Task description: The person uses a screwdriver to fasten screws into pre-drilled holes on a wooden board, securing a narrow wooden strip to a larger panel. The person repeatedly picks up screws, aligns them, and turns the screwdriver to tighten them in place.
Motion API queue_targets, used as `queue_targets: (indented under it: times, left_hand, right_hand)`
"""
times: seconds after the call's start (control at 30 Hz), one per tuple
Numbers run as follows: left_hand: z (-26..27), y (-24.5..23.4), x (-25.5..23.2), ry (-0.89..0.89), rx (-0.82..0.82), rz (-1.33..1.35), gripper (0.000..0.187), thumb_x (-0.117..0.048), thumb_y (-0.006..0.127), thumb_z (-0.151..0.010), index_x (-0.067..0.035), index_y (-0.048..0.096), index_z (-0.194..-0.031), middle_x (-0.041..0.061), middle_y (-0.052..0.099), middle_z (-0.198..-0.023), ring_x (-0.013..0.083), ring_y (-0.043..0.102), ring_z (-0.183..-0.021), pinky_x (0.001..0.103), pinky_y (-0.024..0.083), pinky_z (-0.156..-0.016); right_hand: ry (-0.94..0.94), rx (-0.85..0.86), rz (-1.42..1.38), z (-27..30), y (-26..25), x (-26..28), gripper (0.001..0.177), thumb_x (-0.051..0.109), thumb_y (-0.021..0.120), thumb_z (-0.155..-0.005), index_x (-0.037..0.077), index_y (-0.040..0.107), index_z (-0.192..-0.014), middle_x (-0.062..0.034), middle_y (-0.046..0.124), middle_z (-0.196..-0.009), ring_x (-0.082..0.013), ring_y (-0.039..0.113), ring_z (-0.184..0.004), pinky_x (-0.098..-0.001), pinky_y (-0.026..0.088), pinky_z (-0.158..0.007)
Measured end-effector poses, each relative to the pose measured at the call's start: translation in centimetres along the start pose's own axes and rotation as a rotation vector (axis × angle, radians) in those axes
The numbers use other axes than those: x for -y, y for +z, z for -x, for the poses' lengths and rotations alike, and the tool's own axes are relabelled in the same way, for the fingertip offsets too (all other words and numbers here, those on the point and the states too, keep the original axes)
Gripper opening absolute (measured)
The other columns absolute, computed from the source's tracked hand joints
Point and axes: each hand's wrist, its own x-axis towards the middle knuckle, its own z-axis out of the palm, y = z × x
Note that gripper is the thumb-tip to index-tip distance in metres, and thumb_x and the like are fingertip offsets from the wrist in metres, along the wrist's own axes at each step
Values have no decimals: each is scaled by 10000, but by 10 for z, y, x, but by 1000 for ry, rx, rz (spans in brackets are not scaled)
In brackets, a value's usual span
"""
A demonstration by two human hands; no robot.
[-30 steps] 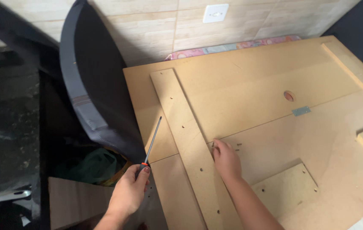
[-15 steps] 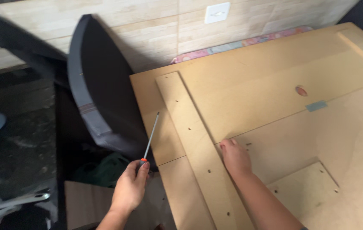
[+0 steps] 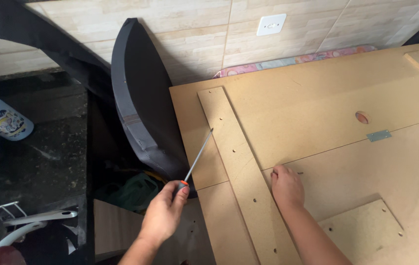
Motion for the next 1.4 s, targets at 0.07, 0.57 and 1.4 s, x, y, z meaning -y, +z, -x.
queue_targets:
  times: [0.07,0.57,1.4]
  left_hand:
    - [1,4,-1,2,19,12,388,-419,591,-963,-139,673,-1220,43,728,-812,136,665,-740,292,540,-734]
    - [-3,11,17,-11,21,95,392,-404,591,-964,-116,657,-1222,24,702,-799,115,610,-699,288,525,-673]
    - [-10,9,7,-34,17,176,387,-395,589,-960,-112,678,-1209,5,654,-774,104,550,-654,284,494,-618]
  right_hand:
    - [42,22,10,0,1,-2,187,266,634,-939,137,711,-1050,-87,719,-1098,-304,646,-1098,-435,517,-944]
    - [-126,31,-100,-30,5,84,166,297,583,-962,188,692,-1023,-136,747,-917,-376,709,-839,-504,561,-771]
    - [-264,-67,-120,-44,18,109,109,215,657,-937,215,763,-964,23,776,-956,-269,646,-917,-401,543,-802]
